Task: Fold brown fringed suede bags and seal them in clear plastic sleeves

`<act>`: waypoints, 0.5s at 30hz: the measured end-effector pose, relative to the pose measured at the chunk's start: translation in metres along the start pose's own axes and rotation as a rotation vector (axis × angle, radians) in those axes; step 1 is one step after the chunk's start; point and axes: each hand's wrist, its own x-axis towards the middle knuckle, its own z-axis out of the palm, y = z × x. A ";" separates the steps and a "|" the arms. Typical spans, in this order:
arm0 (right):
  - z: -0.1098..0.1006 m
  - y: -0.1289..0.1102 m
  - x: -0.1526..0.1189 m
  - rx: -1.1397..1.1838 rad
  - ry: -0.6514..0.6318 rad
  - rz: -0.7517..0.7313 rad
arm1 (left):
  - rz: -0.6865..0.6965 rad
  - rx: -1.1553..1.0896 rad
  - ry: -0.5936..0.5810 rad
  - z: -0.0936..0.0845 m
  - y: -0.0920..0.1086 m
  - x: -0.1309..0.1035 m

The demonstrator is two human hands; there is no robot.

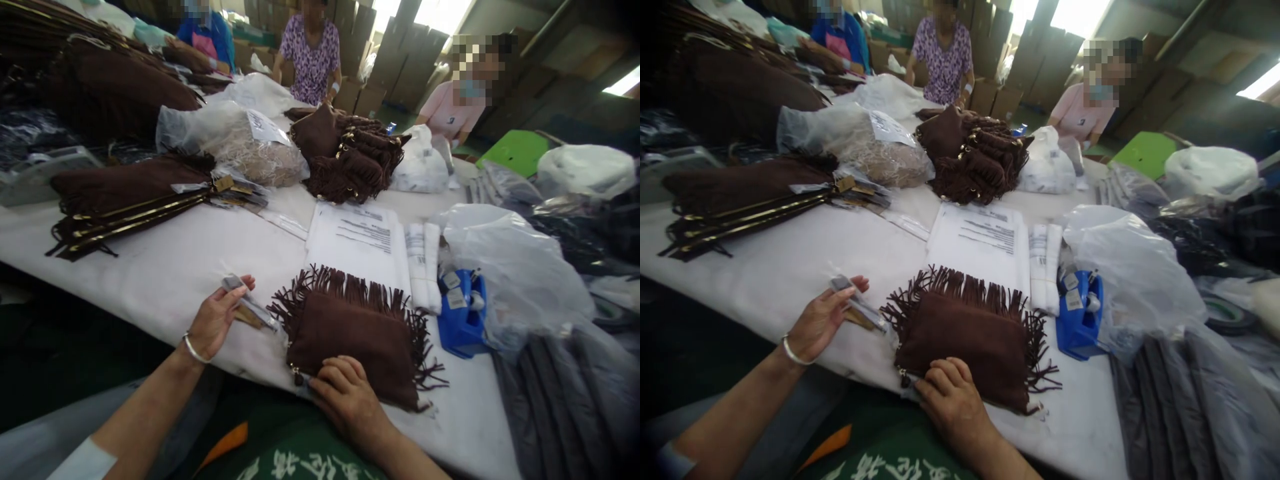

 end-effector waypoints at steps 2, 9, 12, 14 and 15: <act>0.011 -0.001 -0.003 -0.006 0.067 0.058 | 0.096 0.111 0.034 -0.001 0.001 -0.014; 0.007 -0.003 -0.005 0.102 0.157 0.251 | 0.513 0.755 -0.018 -0.025 -0.003 -0.104; -0.010 -0.014 -0.010 0.326 0.263 0.277 | 0.641 0.856 -0.161 -0.028 -0.018 -0.143; -0.027 -0.025 -0.011 0.467 0.355 0.285 | 0.743 0.904 -0.285 -0.021 -0.029 -0.157; -0.037 -0.032 -0.013 0.541 0.385 0.281 | 0.786 0.921 -0.372 -0.015 -0.034 -0.161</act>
